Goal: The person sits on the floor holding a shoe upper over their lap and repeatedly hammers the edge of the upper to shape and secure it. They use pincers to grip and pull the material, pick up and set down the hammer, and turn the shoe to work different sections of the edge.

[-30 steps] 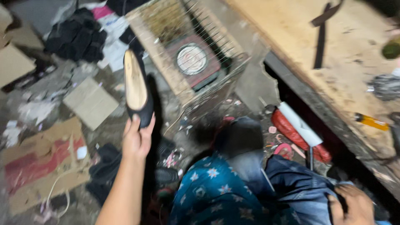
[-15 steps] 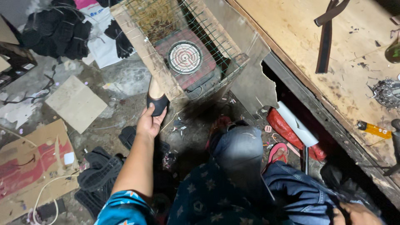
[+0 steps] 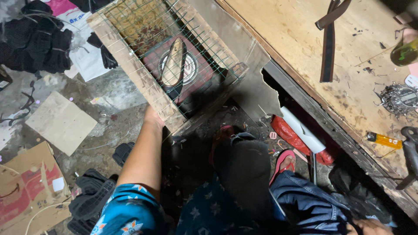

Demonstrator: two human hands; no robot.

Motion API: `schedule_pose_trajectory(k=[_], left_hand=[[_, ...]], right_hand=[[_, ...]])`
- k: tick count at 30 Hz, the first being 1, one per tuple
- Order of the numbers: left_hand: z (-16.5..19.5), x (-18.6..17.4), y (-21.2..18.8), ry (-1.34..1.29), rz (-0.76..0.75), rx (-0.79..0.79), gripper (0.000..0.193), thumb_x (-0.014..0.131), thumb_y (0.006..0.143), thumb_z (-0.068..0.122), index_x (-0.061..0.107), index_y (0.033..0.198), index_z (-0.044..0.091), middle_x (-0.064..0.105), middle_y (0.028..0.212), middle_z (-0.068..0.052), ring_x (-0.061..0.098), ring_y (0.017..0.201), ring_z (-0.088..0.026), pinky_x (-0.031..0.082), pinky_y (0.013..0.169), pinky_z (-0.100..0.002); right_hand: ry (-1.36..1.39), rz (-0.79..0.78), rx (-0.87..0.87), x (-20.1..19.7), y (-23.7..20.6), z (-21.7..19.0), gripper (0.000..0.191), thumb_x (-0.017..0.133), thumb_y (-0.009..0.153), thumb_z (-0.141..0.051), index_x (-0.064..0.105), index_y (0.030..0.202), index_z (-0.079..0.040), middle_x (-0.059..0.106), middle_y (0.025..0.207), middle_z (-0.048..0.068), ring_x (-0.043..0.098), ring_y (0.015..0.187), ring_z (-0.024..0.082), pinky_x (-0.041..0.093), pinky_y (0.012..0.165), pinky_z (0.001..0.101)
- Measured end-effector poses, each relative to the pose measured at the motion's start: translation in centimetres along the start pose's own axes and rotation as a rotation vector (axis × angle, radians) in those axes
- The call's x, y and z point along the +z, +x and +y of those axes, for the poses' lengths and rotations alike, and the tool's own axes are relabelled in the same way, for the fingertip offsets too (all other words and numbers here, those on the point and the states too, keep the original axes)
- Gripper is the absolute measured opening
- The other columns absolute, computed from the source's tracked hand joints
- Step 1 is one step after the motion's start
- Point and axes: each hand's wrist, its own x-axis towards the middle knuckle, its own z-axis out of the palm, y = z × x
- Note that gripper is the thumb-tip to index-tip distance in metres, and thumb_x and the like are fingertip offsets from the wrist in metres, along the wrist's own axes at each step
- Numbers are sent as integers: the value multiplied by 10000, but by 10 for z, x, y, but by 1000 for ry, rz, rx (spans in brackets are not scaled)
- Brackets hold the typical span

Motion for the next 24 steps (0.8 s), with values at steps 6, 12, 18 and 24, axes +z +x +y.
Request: schedule_pose_trajectory(k=[6, 12, 18, 24], left_hand=[[6, 20, 2, 59, -50, 104, 412, 452, 1084, 388, 620, 1166, 21, 714, 1012, -134, 704, 825, -273, 595, 651, -407], [10, 37, -14, 82, 1, 28, 477, 397, 1079, 438, 608, 1211, 30, 718, 1052, -133, 700, 832, -266, 585, 656, -377], [8, 16, -12, 100, -133, 0, 408, 484, 1107, 402, 645, 1158, 30, 713, 997, -125, 686, 834, -266, 596, 673, -406], [9, -14, -7, 206, 107, -40, 217, 617, 1024, 215, 649, 1138, 32, 719, 976, -112, 703, 876, -273, 595, 722, -475]], right_hand=[[-68, 41, 126, 7, 28, -52, 276, 788, 771, -252, 720, 969, -73, 712, 973, 138, 699, 915, 311, 541, 877, 391], [-106, 112, -24, -7, 171, -138, 241, 715, 892, -151, 691, 1105, -40, 692, 1112, 161, 643, 1093, 371, 497, 985, 460], [-53, 165, 98, 11, 314, -151, 481, 777, 940, -233, 607, 1304, 31, 674, 1177, 260, 647, 1090, 424, 511, 942, 458], [59, 78, 310, 30, 359, -145, 454, 801, 853, -250, 702, 1274, -112, 702, 1037, 208, 698, 906, 356, 539, 830, 438]])
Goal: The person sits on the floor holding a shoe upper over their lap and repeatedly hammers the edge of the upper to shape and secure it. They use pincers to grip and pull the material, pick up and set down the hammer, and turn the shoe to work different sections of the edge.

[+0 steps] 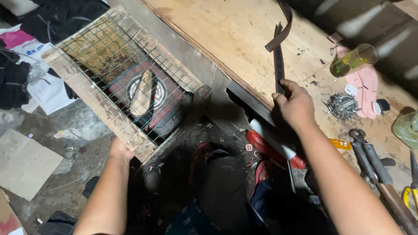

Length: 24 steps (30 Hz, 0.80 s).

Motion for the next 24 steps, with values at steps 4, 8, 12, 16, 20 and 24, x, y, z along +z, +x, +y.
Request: schedule_pose_trajectory(k=[4, 8, 12, 16, 20, 24], left_hand=[[5, 2, -12, 11, 32, 79, 224, 604, 1002, 124, 615, 1221, 77, 711, 1062, -92, 720, 942, -247, 624, 814, -455], [9, -11, -41, -59, 28, 121, 280, 572, 1048, 129, 595, 1313, 39, 692, 1234, -134, 700, 1084, -282, 597, 918, -445], [6, -53, -77, -185, 78, 181, 364, 575, 1045, 132, 509, 1376, -4, 635, 1372, -185, 655, 1228, -383, 524, 985, -497], [5, -122, -136, -151, 58, 302, 450, 528, 1053, 98, 442, 1489, 30, 552, 1488, -187, 569, 1336, -392, 465, 1050, -526], [18, -176, -199, 26, -95, 404, 673, 541, 1031, 133, 384, 1679, 37, 456, 1668, -164, 485, 1470, -336, 407, 1109, -531], [21, -174, -218, -181, -275, 473, 575, 595, 979, 209, 518, 1490, -43, 571, 1515, -211, 549, 1418, -366, 468, 1105, -488]], right_hand=[[-6, 80, -59, -13, 10, 14, 239, 758, 922, -191, 788, 1153, -139, 724, 1052, 175, 707, 949, 337, 547, 909, 423], [-196, 332, -400, -66, 4, 35, 176, 697, 962, -7, 744, 1115, -81, 654, 1078, 165, 647, 1054, 348, 532, 925, 434], [-290, 456, -544, -120, -20, 46, 240, 705, 937, 80, 651, 1155, -7, 627, 1071, 198, 617, 976, 343, 514, 869, 418], [268, 467, -348, -152, -64, 53, 142, 643, 1099, 88, 613, 1220, 22, 640, 1086, 153, 625, 930, 257, 526, 857, 333], [1107, 362, 50, -162, -113, 63, 135, 585, 1106, 86, 620, 1204, 0, 674, 1043, 118, 708, 892, 213, 606, 816, 327], [1302, 292, 185, -147, -160, 65, 161, 596, 1074, 50, 619, 1208, -35, 686, 1026, 117, 744, 963, 263, 628, 829, 378]])
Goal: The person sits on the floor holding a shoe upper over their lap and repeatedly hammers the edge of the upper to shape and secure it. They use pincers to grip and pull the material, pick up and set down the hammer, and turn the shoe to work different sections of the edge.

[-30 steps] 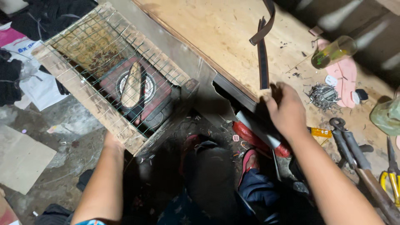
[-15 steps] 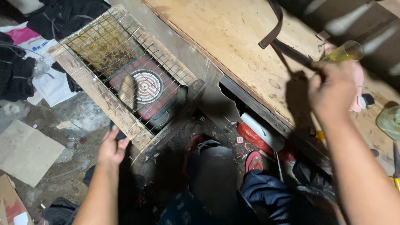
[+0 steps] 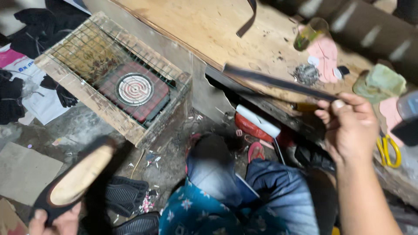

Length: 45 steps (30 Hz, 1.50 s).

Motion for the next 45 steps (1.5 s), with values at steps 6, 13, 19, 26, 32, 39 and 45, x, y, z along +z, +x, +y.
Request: schedule_pose_trajectory(k=[6, 13, 19, 26, 32, 39, 45], left_hand=[[-57, 72, 37, 242, 232, -255, 221, 628, 995, 265, 628, 1128, 87, 696, 1045, -75, 684, 938, -265, 565, 885, -467], [-180, 194, 30, 461, -370, -581, 297, 707, 908, 199, 680, 1128, 0, 713, 983, -65, 681, 840, -177, 577, 788, -346], [-227, 241, 13, 733, -571, -377, 390, 700, 930, 292, 660, 1203, 16, 731, 1061, -64, 663, 946, -148, 533, 844, -295], [-186, 275, -5, 1393, -686, 482, 374, 762, 801, 224, 698, 1092, -3, 613, 953, -176, 602, 908, -329, 501, 777, -399], [-180, 296, -15, 427, -498, -377, 193, 627, 1020, 183, 676, 1110, 19, 651, 885, -44, 589, 731, -126, 484, 681, -259], [-186, 293, -6, 112, -197, -450, 156, 622, 1038, 152, 656, 1024, 1, 728, 870, -99, 685, 742, -149, 545, 665, -258], [-173, 292, 9, 114, -121, -391, 168, 637, 1024, 147, 686, 1080, -4, 738, 896, -97, 682, 700, -139, 528, 599, -247]], right_hand=[[135, -25, 122, -14, -50, 6, 209, 618, 1047, 37, 640, 1238, -43, 705, 1033, 116, 730, 940, 248, 612, 853, 373], [252, -67, 245, -34, -78, 11, 157, 604, 1063, -5, 640, 1213, -37, 719, 1077, 134, 713, 947, 236, 591, 859, 371], [337, 39, 495, -38, -111, 33, 271, 574, 974, 9, 667, 1218, -64, 702, 1048, 118, 713, 884, 250, 602, 818, 376], [441, -100, 626, -29, -135, 70, 297, 575, 902, 40, 661, 1184, 4, 743, 1171, 155, 720, 892, 248, 593, 828, 411], [296, -234, 492, -22, -136, 73, 258, 622, 953, 55, 644, 1202, -6, 704, 1105, 168, 723, 948, 284, 599, 872, 440], [165, -130, 598, -21, -133, 85, 251, 627, 892, 14, 677, 1136, -16, 712, 1127, 92, 689, 953, 201, 583, 823, 388], [139, -157, 619, -25, -143, 112, 237, 683, 911, -35, 698, 1146, -7, 701, 1037, 132, 686, 890, 243, 580, 796, 390]])
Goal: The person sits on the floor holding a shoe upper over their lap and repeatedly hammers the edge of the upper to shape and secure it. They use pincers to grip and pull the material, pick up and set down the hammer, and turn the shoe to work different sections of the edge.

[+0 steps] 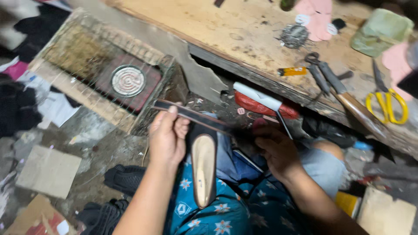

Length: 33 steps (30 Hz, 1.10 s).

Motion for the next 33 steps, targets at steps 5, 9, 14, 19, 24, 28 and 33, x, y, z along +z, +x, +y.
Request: schedule_pose_trajectory(k=[5, 9, 14, 19, 24, 28, 33], left_hand=[[7, 3, -5, -12, -5, -119, 162, 618, 1011, 157, 678, 1065, 16, 767, 948, -151, 682, 671, -134, 547, 602, -245], [-1, 12, -14, 139, 4, -181, 165, 599, 1017, 159, 642, 1014, 0, 744, 920, -172, 715, 678, -172, 579, 616, -280], [-18, 27, -22, 290, -110, -250, 150, 610, 996, 132, 661, 1046, 0, 753, 878, -179, 683, 593, -145, 551, 553, -250], [-33, 40, -27, 362, -197, -295, 187, 617, 968, 148, 684, 1105, 40, 764, 832, -154, 652, 522, -101, 505, 485, -216], [-32, 41, -29, 362, -266, -284, 211, 613, 996, 145, 682, 1097, -27, 775, 987, -155, 722, 728, -145, 580, 659, -263], [-30, 44, -31, 354, -244, -285, 231, 591, 998, 187, 686, 1114, 12, 750, 995, -164, 736, 797, -188, 599, 718, -310], [-24, 47, -33, 344, -256, -222, 223, 577, 1004, 207, 667, 1059, 10, 768, 1011, -131, 734, 796, -157, 588, 703, -286]], right_hand=[[-604, -62, 24, 4, -16, -7, 287, 725, 883, -113, 720, 1166, -67, 742, 1007, 133, 691, 933, 206, 571, 833, 350], [-1624, 256, -815, -37, -24, -77, 189, 687, 866, -164, 725, 1044, -114, 708, 986, 175, 655, 932, 427, 508, 821, 485], [-1636, 759, -732, -129, -8, -180, 210, 656, 1012, -167, 747, 1139, -26, 712, 1152, 222, 671, 1093, 407, 523, 1009, 470], [-1800, 809, 26, -165, 14, -221, 587, 809, 870, -491, 745, 1244, -44, 716, 1153, 260, 677, 1054, 446, 518, 893, 528], [-1816, 733, 120, -161, 19, -230, 639, 792, 855, -555, 749, 1279, -79, 748, 1149, 258, 707, 1054, 436, 539, 917, 516], [-1971, 729, 93, -162, 14, -236, 633, 814, 797, -554, 774, 1197, -65, 761, 1120, 239, 716, 1052, 413, 548, 884, 513], [-2113, 703, 91, -175, -3, -245, 576, 785, 804, -570, 806, 1095, -73, 779, 1096, 203, 727, 1055, 388, 556, 892, 506]])
